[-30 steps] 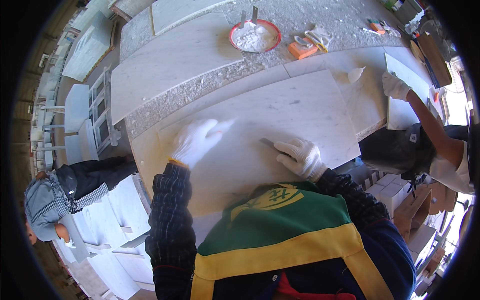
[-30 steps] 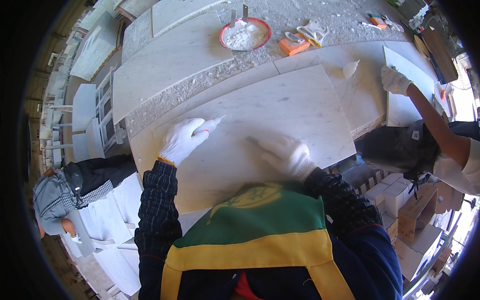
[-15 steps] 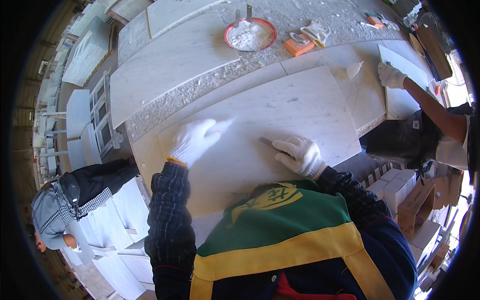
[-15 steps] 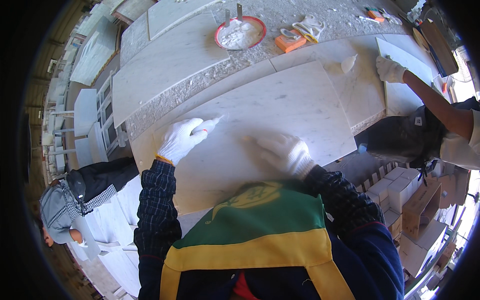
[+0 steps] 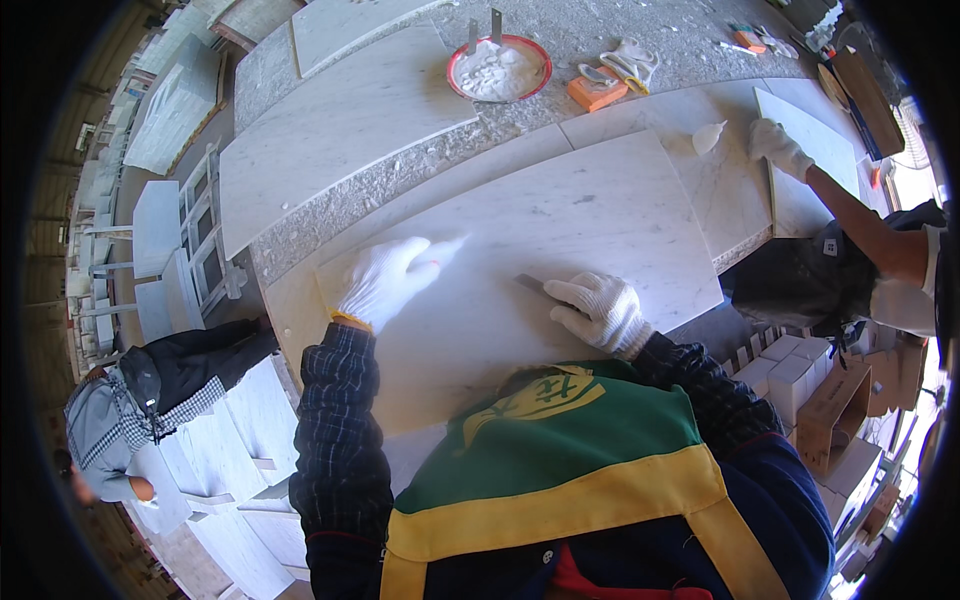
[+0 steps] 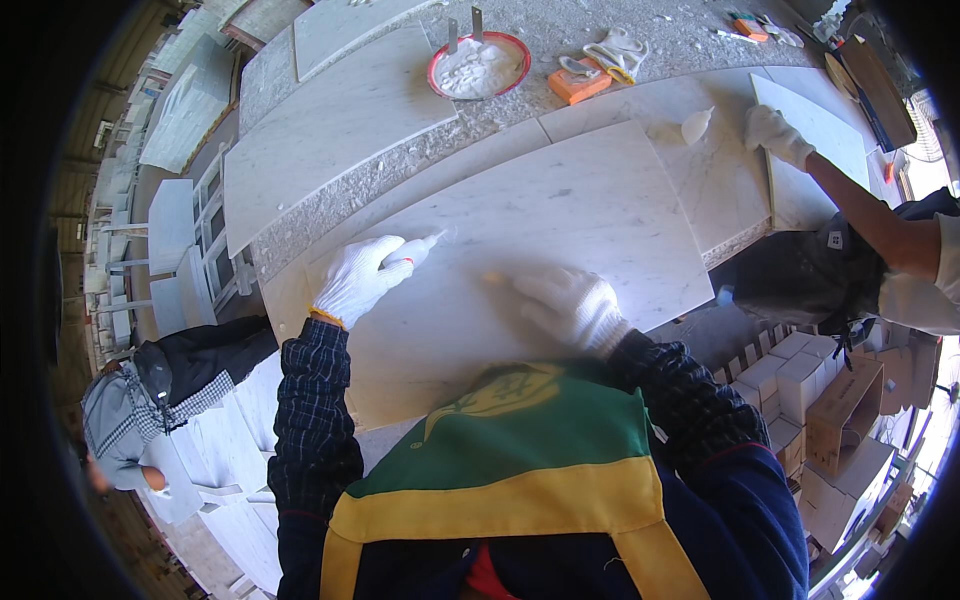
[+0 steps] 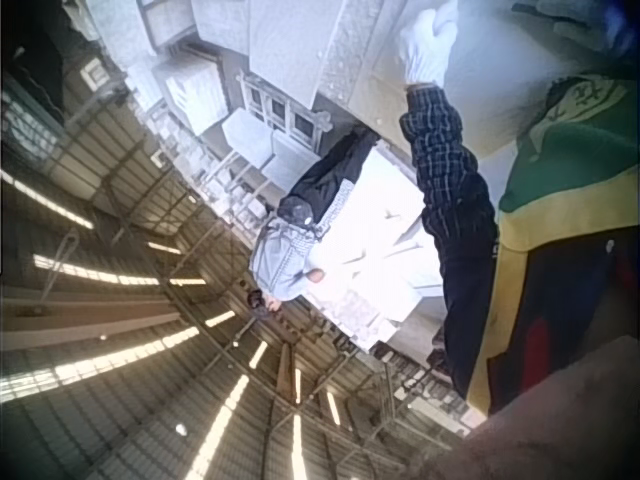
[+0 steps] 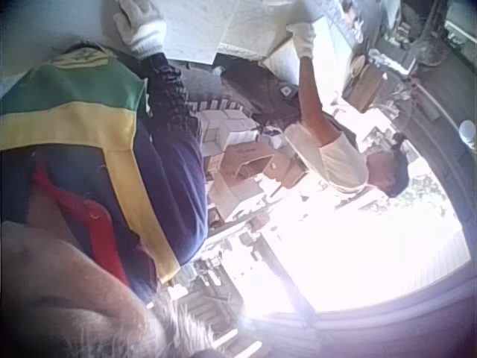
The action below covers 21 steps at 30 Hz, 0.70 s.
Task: The person scrapes and wipes a white stone slab on a workbench using a small metal scraper and a cloth. They then lift the slab, walk to a nearby rack, and place it on top of other slabs before returning to the workbench.
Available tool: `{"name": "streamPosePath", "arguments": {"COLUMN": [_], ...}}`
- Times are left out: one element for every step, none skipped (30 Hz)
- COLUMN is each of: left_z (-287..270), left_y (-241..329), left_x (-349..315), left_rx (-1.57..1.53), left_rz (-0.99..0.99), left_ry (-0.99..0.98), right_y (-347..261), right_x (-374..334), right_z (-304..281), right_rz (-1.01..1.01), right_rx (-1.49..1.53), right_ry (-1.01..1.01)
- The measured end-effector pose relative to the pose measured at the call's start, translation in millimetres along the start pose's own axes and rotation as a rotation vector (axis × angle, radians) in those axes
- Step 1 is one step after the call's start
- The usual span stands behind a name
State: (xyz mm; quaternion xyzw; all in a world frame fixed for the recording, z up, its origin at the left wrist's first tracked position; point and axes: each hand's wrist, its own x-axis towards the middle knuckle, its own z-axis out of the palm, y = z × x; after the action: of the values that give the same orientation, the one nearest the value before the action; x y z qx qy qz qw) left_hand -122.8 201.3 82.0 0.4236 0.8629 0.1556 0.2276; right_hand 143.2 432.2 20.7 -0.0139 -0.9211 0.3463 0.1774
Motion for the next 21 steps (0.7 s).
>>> {"name": "streamPosePath", "arguments": {"left_z": [-0.5,-1.2,-2.0,-2.8,-3.6,-4.2,-4.8,-5.0,-4.9,-4.9,-4.9,-4.9,-4.9,-4.9,-5.1,-5.5,-6.0,-6.7,-7.4,-8.4,-9.3], "left_y": [0.5,1.0,1.7,2.3,2.8,3.3,3.5,3.7,3.7,3.4,3.0,2.5,2.0,1.6,1.3,1.1,1.0,1.1,1.3,1.6,1.9], "left_x": [0.1,0.2,0.2,0.5,0.7,0.9,1.3,1.5,1.8,2.1,2.4,2.9,3.3,3.8,4.3,4.8,5.1,5.5,5.8,6.3,6.9], "left_rx": [-0.004,-0.001,-0.001,-0.005,0.001,0.002,-0.005,-0.002,-0.007,-0.016,-0.013,-0.015,-0.017,-0.011,-0.005,0.002,-0.010,-0.022,-0.036,-0.017,-0.001], "left_rz": [-0.005,-0.005,-0.011,-0.013,-0.017,-0.018,-0.015,-0.013,-0.007,-0.010,-0.010,-0.019,-0.028,-0.015,-0.003,0.009,0.008,0.007,-0.003,-0.009,-0.023], "left_ry": [-0.003,-0.006,-0.012,-0.016,-0.022,-0.026,-0.022,-0.018,-0.007,-0.005,-0.008,-0.019,-0.032,-0.026,-0.020,-0.013,-0.013,-0.014,-0.021,-0.031,-0.048], "right_y": [0.1,0.2,0.4,0.7,1.1,1.6,2.1,2.5,3.0,3.3,3.6,3.9,4.1,4.2,4.1,4.2,4.0,3.7,3.3,2.8,2.4], "right_x": [-0.1,-0.2,-0.5,-0.7,-1.0,-1.5,-2.1,-3.0,-3.7,-4.2,-4.7,-5.1,-5.3,-5.3,-5.1,-4.6,-3.8,-3.2,-2.9,-2.6,-2.4], "right_z": [0.0,0.2,0.3,0.4,0.6,0.7,0.8,0.8,0.9,1.1,1.3,1.5,1.5,1.7,1.6,1.9,2.2,2.3,2.1,1.9,1.7], "right_rz": [-0.006,-0.008,-0.007,-0.011,-0.012,-0.006,0.006,0.025,0.051,0.049,0.054,0.068,0.065,0.071,0.093,0.047,0.017,-0.006,-0.008,-0.002,0.004], "right_rx": [0.011,0.009,-0.007,0.005,0.003,-0.015,0.000,-0.002,-0.003,-0.004,-0.007,-0.008,-0.012,-0.015,-0.017,-0.016,-0.016,-0.031,-0.022,-0.028,-0.046], "right_ry": [0.004,0.005,0.001,0.007,0.009,0.000,-0.012,-0.036,-0.063,-0.063,-0.067,-0.083,-0.079,-0.087,-0.110,-0.059,-0.023,0.004,0.008,0.002,-0.004]}}
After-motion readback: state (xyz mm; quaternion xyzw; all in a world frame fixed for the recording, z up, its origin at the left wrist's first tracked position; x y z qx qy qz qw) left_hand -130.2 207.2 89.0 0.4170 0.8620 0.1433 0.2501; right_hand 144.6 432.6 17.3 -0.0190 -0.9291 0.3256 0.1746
